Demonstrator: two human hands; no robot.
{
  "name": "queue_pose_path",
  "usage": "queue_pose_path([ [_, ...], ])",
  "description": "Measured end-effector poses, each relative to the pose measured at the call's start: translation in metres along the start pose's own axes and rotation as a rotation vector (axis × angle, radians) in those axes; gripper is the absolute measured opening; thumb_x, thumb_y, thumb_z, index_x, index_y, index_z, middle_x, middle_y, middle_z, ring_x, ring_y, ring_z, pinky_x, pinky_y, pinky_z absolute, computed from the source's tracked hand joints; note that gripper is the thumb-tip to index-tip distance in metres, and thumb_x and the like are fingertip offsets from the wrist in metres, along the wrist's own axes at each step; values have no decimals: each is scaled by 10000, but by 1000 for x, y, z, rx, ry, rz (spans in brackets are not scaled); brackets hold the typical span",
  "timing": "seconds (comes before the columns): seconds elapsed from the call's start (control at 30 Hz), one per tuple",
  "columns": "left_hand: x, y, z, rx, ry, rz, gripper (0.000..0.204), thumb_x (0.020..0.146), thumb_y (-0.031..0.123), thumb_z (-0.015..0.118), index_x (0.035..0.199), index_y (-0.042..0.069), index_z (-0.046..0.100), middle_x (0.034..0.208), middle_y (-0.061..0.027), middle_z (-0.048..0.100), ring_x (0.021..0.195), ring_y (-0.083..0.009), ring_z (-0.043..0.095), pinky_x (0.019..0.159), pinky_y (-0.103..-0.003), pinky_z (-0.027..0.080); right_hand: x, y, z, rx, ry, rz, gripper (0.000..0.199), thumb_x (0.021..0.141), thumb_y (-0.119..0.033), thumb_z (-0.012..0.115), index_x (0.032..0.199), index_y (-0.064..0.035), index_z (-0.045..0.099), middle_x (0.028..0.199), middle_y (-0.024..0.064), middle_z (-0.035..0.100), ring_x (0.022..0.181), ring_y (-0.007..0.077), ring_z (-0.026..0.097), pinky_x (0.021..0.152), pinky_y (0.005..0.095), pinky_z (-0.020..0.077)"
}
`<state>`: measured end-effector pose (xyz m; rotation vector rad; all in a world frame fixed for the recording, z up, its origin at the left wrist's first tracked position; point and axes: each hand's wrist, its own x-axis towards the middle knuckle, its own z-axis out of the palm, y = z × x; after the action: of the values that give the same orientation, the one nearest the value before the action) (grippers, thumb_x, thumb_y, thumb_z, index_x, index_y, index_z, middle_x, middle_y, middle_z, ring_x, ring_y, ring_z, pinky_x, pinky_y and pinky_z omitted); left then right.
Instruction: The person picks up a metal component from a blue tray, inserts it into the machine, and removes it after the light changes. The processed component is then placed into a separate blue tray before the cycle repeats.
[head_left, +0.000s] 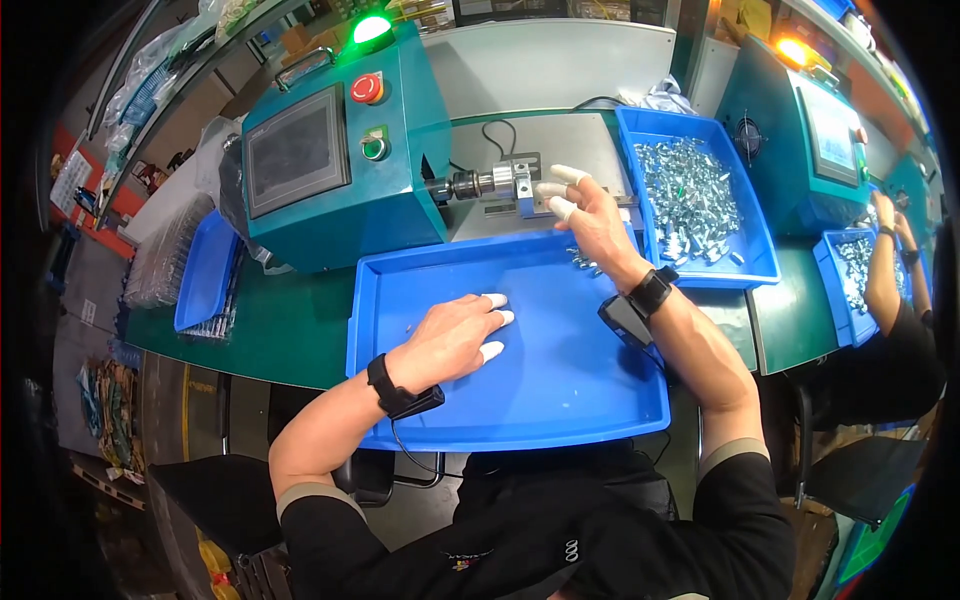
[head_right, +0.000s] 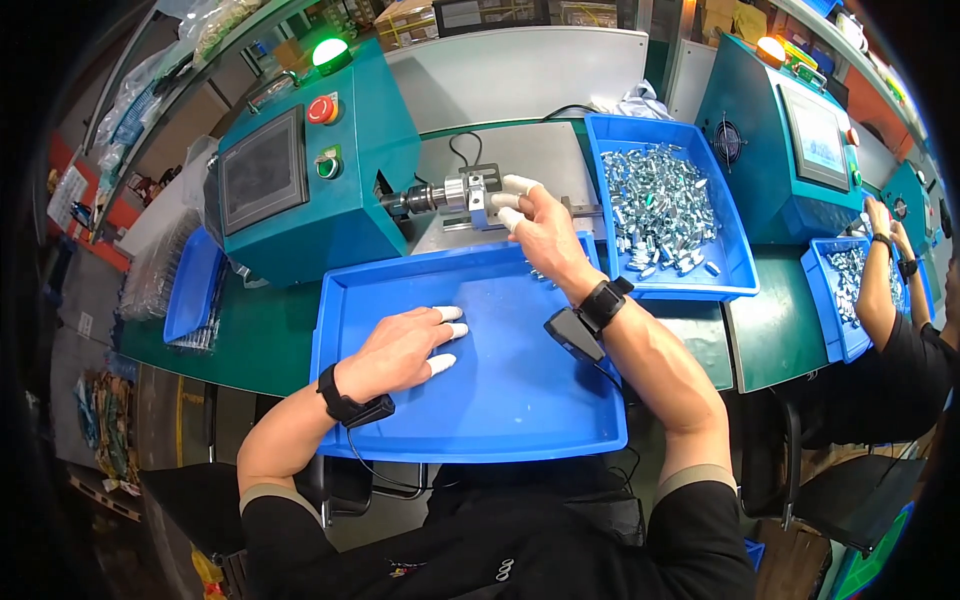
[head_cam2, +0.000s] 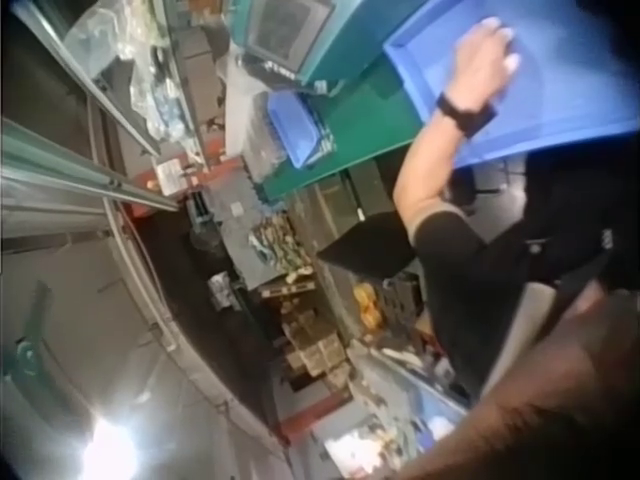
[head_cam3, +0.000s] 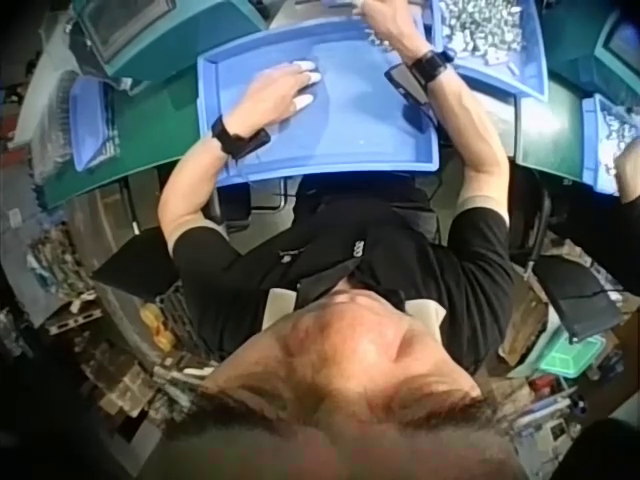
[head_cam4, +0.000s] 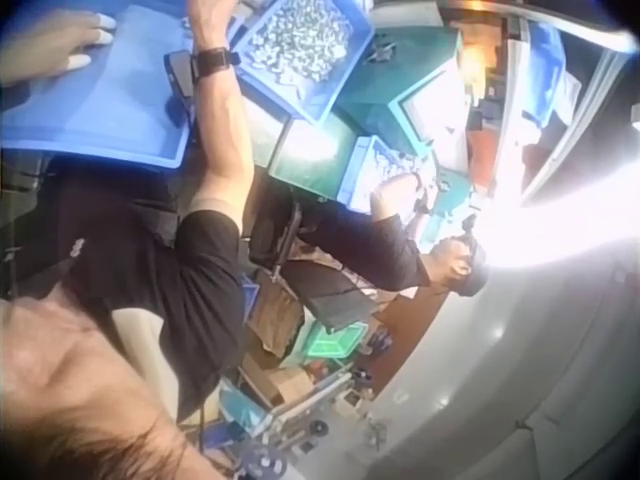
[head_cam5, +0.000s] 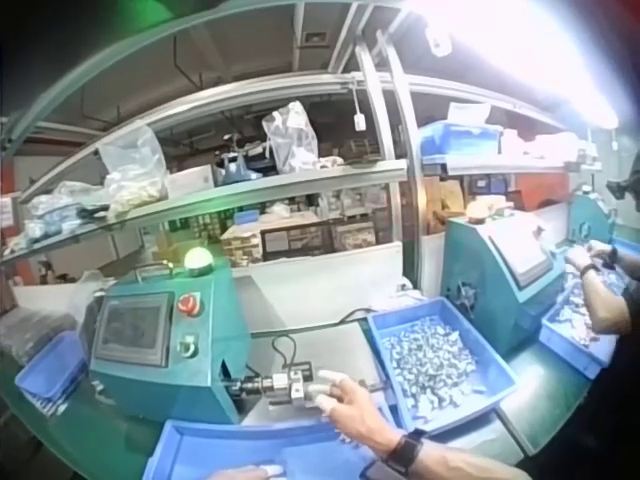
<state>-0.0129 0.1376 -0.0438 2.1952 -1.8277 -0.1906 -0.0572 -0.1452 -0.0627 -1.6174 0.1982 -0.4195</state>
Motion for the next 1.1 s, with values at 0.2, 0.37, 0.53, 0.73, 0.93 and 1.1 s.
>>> queue_pose_path([
  [0.2,1,-2,2,22,14,10,405,866,173,793,1243,47,716,1348,-141,678,1114,-342,677,942,-441,576,-2,-2,7,-27,-58,-15,567,1049,-98,598,1587,-57,425,1409,130,682,1241,201,660,885,301,547],
  [0.37,1,0,4,34,20,13,404,865,179,795,1239,48,717,1348,-140,678,1113,-343,678,938,-440,577,-1,2,5,-48,-59,-40,570,1052,-84,584,1594,-58,410,1409,130,682,1261,201,654,884,302,547],
  [0.53,1,-1,4,37,12,6,399,871,188,792,1237,47,718,1349,-141,679,1113,-345,679,939,-442,577,-1,7,3,-67,-11,-71,549,1044,-117,619,1563,-43,458,1372,136,695,1196,203,678,849,307,558],
  [0.73,0,2,3,35,5,-14,388,879,192,788,1231,43,719,1352,-147,680,1120,-354,680,950,-447,573,6,4,-2,-369,263,-138,609,992,-253,723,1505,5,519,1141,165,759,1007,243,741,817,373,585],
  [0.93,0,5,6,84,15,-12,406,882,198,786,1250,44,711,1368,-151,676,1145,-355,676,967,-444,570,40,-45,5,-943,209,-130,659,926,-354,760,1432,18,558,982,195,757,951,355,743,851,464,578],
  [1.1,-2,13,6,99,0,-44,428,885,206,788,1272,46,702,1385,-152,670,1171,-352,671,981,-435,566,52,-54,1,-1134,177,-212,593,899,-349,754,1350,3,599,961,212,751,963,407,725,861,506,565],
])
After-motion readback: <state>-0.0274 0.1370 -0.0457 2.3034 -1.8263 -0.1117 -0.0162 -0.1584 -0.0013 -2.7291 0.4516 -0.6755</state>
